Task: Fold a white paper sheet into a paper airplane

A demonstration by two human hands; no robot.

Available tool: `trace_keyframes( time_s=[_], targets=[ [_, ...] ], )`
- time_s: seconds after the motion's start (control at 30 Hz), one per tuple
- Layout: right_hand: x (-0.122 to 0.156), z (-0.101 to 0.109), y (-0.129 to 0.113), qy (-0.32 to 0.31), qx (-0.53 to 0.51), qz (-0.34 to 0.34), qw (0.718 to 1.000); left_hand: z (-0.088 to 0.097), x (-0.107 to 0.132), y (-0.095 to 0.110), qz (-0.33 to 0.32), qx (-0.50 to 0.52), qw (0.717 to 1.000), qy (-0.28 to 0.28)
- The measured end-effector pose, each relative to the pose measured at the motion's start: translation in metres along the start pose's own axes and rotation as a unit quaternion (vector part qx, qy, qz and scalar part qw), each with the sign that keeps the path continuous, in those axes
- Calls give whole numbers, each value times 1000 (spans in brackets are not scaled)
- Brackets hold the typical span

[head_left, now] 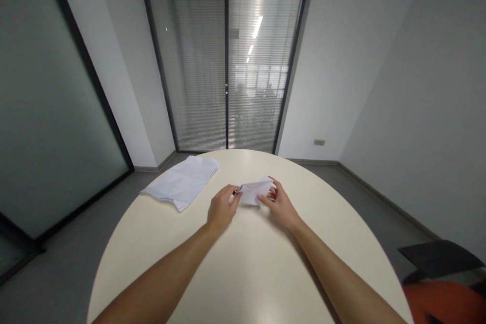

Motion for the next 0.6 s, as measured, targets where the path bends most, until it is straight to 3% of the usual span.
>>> trace_keyframes(
  time_s=[0.1,0.23,0.43,0.6],
  targets=[
    [4,-9,-5,-51,6,3,999,-2,0,1,-2,17,1000,-6],
    [6,-5,-13,-45,125,28,991,-4,0,4,-4,48,998,-28],
    [14,-5,-39,-97,319,192,923,-3,1,9,-15,59,997,-37],
    [16,-5,-40,-109,376,207,897,-2,1,11,-52,29,997,-42]
  ],
)
Point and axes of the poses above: each hand's wrist, its own x-axis away from the middle knuckle, its own z-axis out of the back of the hand, y = z × x, the point moved 6 cm from there along -x, towards the middle knuckle
